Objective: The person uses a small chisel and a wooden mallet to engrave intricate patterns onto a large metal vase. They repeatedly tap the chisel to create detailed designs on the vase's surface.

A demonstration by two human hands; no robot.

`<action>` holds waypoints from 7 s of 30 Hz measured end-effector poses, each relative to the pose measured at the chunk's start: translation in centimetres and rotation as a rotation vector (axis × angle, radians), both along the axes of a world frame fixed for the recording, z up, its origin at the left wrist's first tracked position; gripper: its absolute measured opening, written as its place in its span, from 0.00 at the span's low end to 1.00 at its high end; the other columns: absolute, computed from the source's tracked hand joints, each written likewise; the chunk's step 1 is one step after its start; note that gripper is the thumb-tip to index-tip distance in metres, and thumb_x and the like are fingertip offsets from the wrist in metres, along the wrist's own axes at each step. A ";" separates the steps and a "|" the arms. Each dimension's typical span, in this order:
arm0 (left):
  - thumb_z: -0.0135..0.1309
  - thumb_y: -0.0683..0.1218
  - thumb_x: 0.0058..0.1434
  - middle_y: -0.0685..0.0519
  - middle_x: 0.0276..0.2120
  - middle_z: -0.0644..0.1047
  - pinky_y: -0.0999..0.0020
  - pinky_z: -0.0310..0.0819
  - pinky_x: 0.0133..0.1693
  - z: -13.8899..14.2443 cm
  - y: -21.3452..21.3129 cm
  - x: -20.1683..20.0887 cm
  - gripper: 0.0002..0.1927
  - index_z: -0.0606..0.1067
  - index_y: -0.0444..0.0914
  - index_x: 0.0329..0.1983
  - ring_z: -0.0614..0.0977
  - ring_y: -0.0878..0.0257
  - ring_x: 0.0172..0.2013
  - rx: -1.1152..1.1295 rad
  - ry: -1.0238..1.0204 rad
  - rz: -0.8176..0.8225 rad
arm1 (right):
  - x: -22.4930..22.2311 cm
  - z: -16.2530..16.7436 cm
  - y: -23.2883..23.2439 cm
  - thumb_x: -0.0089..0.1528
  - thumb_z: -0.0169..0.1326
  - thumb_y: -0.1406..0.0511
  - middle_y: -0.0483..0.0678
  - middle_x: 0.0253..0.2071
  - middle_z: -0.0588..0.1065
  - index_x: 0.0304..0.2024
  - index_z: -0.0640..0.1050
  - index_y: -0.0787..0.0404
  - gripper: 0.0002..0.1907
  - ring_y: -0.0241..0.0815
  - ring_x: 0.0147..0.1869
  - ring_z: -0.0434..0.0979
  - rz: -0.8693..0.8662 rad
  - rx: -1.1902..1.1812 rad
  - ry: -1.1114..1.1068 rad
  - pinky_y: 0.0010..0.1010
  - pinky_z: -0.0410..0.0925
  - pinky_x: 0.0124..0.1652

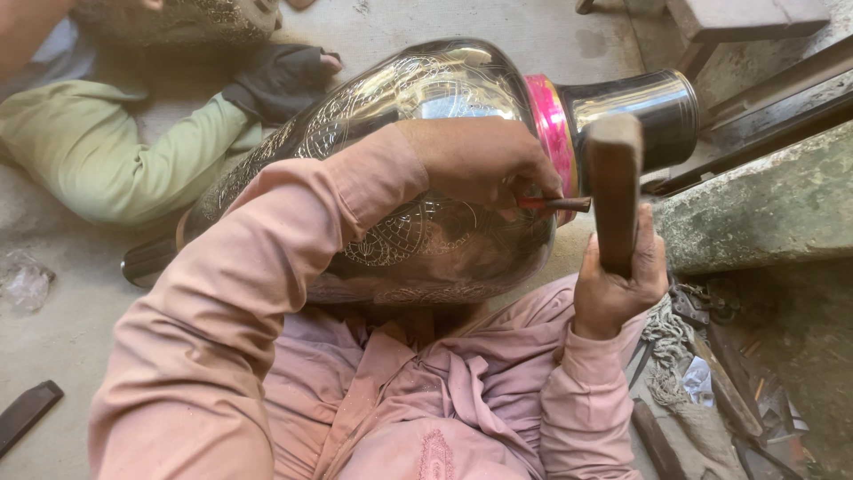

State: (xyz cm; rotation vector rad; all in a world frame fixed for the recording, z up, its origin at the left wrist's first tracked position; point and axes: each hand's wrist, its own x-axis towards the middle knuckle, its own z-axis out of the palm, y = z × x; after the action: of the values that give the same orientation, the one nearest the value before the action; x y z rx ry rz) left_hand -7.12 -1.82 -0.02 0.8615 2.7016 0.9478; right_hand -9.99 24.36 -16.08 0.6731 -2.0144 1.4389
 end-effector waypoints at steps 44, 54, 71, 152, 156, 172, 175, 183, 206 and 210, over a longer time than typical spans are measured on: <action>0.63 0.35 0.65 0.50 0.40 0.80 0.67 0.85 0.45 -12.4 6.8 7.3 0.18 0.69 0.32 0.54 0.87 0.60 0.41 1.142 0.814 1.338 | 5.6 27.6 -9.4 0.69 0.53 0.56 0.41 0.34 0.81 0.60 0.81 0.37 0.18 0.31 0.29 0.75 0.066 1.214 1.478 0.23 0.67 0.29; 0.63 0.37 0.64 0.44 0.43 0.81 0.63 0.85 0.47 -12.9 6.6 7.1 0.21 0.68 0.32 0.56 0.86 0.54 0.43 1.146 0.872 1.281 | 7.7 28.4 -10.7 0.69 0.54 0.55 0.38 0.29 0.79 0.56 0.84 0.37 0.14 0.31 0.30 0.77 0.060 1.192 1.542 0.22 0.67 0.31; 0.61 0.37 0.63 0.48 0.37 0.85 0.66 0.85 0.38 -7.5 -1.1 4.0 0.17 0.74 0.40 0.55 0.89 0.61 0.35 0.608 0.536 0.582 | -1.7 26.7 -2.5 0.62 0.63 0.78 0.53 0.34 0.78 0.63 0.83 0.59 0.26 0.42 0.25 0.71 0.133 1.124 0.724 0.34 0.66 0.27; 0.65 0.37 0.64 0.43 0.44 0.82 0.65 0.86 0.48 -12.4 6.8 7.7 0.23 0.67 0.36 0.57 0.88 0.53 0.45 0.972 0.815 1.280 | 6.5 29.1 -7.4 0.72 0.55 0.53 0.35 0.31 0.74 0.61 0.83 0.35 0.16 0.30 0.32 0.69 -0.040 1.206 1.578 0.25 0.62 0.37; 0.64 0.37 0.65 0.44 0.45 0.82 0.59 0.85 0.52 -12.8 6.4 7.5 0.23 0.68 0.38 0.59 0.88 0.52 0.47 0.906 0.874 1.253 | 7.5 29.3 -7.6 0.72 0.56 0.55 0.36 0.32 0.75 0.63 0.84 0.37 0.17 0.32 0.34 0.70 -0.073 1.222 1.533 0.26 0.62 0.38; 0.62 0.39 0.60 0.49 0.36 0.84 0.62 0.83 0.38 -6.6 0.2 3.5 0.27 0.70 0.41 0.62 0.87 0.60 0.34 0.527 0.400 0.665 | -1.8 24.1 -1.3 0.61 0.59 0.82 0.60 0.40 0.75 0.63 0.80 0.67 0.27 0.53 0.39 0.78 0.197 0.978 0.488 0.39 0.72 0.41; 0.63 0.40 0.62 0.49 0.33 0.84 0.64 0.84 0.35 -7.0 0.5 4.8 0.23 0.69 0.40 0.58 0.88 0.60 0.32 0.613 0.361 0.762 | -1.5 24.6 -1.9 0.66 0.59 0.81 0.58 0.42 0.76 0.64 0.80 0.65 0.24 0.49 0.39 0.78 0.231 0.974 0.547 0.35 0.72 0.40; 0.63 0.42 0.66 0.52 0.32 0.81 0.69 0.82 0.33 -7.7 2.3 7.1 0.18 0.67 0.38 0.53 0.87 0.62 0.31 0.779 0.368 1.024 | 2.0 27.1 -4.5 0.68 0.62 0.74 0.49 0.39 0.75 0.65 0.83 0.54 0.23 0.45 0.40 0.75 0.085 1.154 0.853 0.34 0.69 0.43; 0.63 0.43 0.65 0.52 0.30 0.82 0.73 0.85 0.34 -8.2 3.0 7.1 0.15 0.70 0.38 0.49 0.87 0.64 0.31 0.800 0.492 1.033 | 2.3 27.2 -4.0 0.69 0.59 0.73 0.50 0.41 0.76 0.67 0.81 0.55 0.23 0.44 0.40 0.74 0.088 1.233 0.866 0.35 0.69 0.41; 0.62 0.42 0.65 0.51 0.33 0.83 0.71 0.82 0.33 -7.3 1.4 6.1 0.14 0.71 0.38 0.49 0.88 0.63 0.30 0.726 0.392 0.859 | 0.3 25.1 -1.9 0.60 0.56 0.80 0.57 0.44 0.76 0.64 0.79 0.65 0.28 0.48 0.42 0.76 0.163 1.034 0.655 0.35 0.72 0.44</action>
State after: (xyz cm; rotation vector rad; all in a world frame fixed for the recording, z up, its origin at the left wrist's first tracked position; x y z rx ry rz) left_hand -0.98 -0.47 -7.35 -0.1704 3.1025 2.2112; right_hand -9.73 22.47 9.05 1.5008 -2.0391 0.0478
